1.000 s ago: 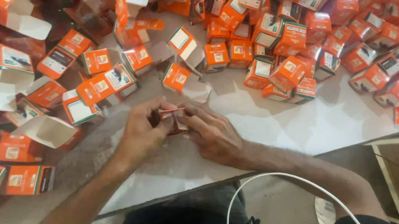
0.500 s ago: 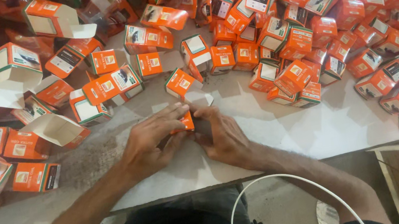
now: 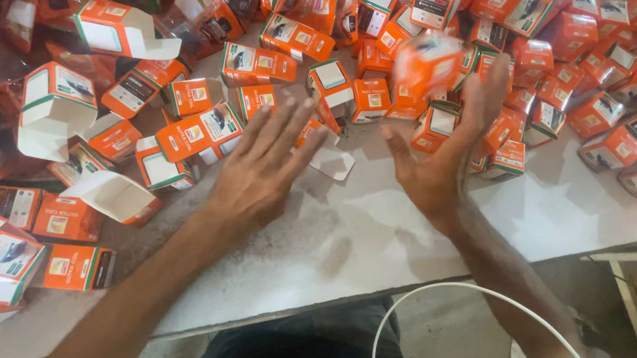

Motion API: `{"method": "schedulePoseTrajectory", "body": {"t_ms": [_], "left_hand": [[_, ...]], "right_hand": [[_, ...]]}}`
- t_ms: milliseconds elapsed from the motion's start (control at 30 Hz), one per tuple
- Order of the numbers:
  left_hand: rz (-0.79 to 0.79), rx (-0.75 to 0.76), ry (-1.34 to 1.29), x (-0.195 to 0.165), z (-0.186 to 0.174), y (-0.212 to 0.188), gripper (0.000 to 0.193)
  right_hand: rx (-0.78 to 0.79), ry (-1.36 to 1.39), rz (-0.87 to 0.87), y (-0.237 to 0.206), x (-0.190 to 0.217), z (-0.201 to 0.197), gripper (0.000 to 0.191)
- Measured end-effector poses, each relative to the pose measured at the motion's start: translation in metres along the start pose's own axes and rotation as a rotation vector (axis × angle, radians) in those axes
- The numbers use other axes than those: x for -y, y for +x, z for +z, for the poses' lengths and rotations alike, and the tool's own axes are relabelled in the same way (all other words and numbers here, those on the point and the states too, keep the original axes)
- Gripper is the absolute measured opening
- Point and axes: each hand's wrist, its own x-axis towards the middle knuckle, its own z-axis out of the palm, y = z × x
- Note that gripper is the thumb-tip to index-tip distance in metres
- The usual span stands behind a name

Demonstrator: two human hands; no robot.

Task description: The person folds small orange cardboard boxes at a table covered with piles of flat and folded boxes. They pick up a folded carton, press and tuck its flaps closed by hand, and place the finished box back onto the pile, repeating this with one box at a time.

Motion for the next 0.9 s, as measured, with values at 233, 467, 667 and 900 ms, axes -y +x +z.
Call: {"method": "schedulePoseTrajectory", "body": {"t_ms": [233, 467, 667, 900], "left_hand": [[-0.086, -0.001, -0.055, -0.005, -0.011, 0.047, 0.055], [-0.049, -0.024, -0.404, -0.04, -0.017, 0.025, 0.064], [-0.351, -0.114, 0.199, 0.155, 0.019, 0.062, 0.049], [-0.51, 0.224, 0.238, 0.197, 0.035, 0.074, 0.052]], "right_hand": [[0.87, 0.317, 0.842, -0.04, 0.014, 0.016, 0.037], [0.502, 1.016, 0.611, -0.051, 0.013, 0.036, 0.051], [0.685, 0.719, 0.453, -0.052, 0.019, 0.037, 0.062], [0.705, 0.595, 0.222, -0.034, 0.018, 0.029, 0.065]]}}
